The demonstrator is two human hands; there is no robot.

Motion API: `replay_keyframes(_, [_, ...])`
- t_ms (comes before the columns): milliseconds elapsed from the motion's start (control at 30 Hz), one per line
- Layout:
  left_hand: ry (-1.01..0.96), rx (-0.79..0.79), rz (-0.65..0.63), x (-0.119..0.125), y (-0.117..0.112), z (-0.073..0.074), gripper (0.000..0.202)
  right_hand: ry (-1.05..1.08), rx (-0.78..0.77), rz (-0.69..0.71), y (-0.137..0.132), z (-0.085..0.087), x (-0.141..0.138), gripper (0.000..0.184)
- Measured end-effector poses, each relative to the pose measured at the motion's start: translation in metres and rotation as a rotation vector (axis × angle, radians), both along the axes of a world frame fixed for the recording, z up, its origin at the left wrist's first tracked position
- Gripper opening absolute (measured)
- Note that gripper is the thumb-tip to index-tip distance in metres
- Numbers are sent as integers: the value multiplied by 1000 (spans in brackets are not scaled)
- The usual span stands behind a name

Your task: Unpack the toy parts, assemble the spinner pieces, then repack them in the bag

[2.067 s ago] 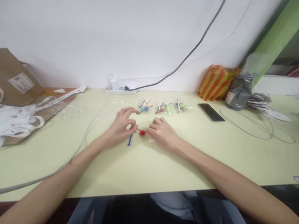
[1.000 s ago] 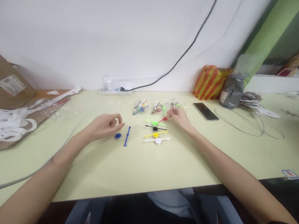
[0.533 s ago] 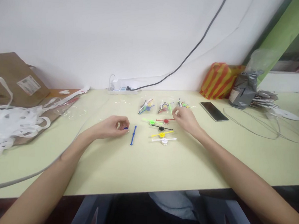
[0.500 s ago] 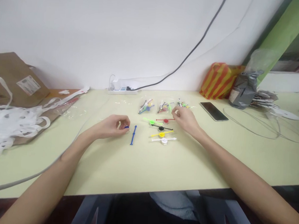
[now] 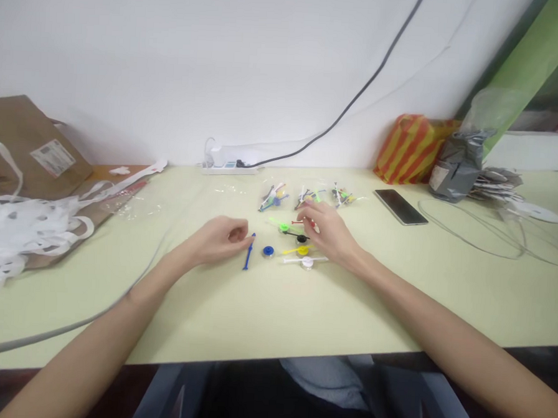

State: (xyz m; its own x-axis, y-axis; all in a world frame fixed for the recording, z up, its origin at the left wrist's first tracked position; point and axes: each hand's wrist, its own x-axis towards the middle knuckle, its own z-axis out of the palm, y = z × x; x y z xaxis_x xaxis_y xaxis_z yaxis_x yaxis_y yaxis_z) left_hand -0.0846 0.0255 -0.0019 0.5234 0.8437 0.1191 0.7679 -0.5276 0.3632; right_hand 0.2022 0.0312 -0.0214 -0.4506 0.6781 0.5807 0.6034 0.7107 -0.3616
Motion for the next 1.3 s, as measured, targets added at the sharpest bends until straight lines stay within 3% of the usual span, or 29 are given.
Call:
replay_keyframes(167, [161, -34, -70, -5, 3, -6, 25, 20, 7, 10, -1, 1, -1, 26])
replay_keyframes(333, [158, -21, -8, -5, 4, -5, 16, 0, 10, -12, -4, 1, -2, 24])
replay_keyframes(500, [-35, 37, 39, -2, 1, 2, 15, 29, 56, -37, -12, 7, -6, 25])
replay_keyframes(667, [-270, -94, -65, 11, -12, 9, 20, 14, 107, 23, -24, 9, -18, 32])
replay_keyframes(833, [-285, -70, -115, 19, -12, 3, 20, -50, 117, 132, -26, -5, -29, 18])
replay_keyframes(1000, [-259, -79, -87, 17, -6, -5, 25, -68, 65, 214, -22, -10, -29, 13])
replay_keyframes(1300, [-266, -59, -81, 13, -2, -5, 20, -110, 55, 206, -22, -8, -30, 7])
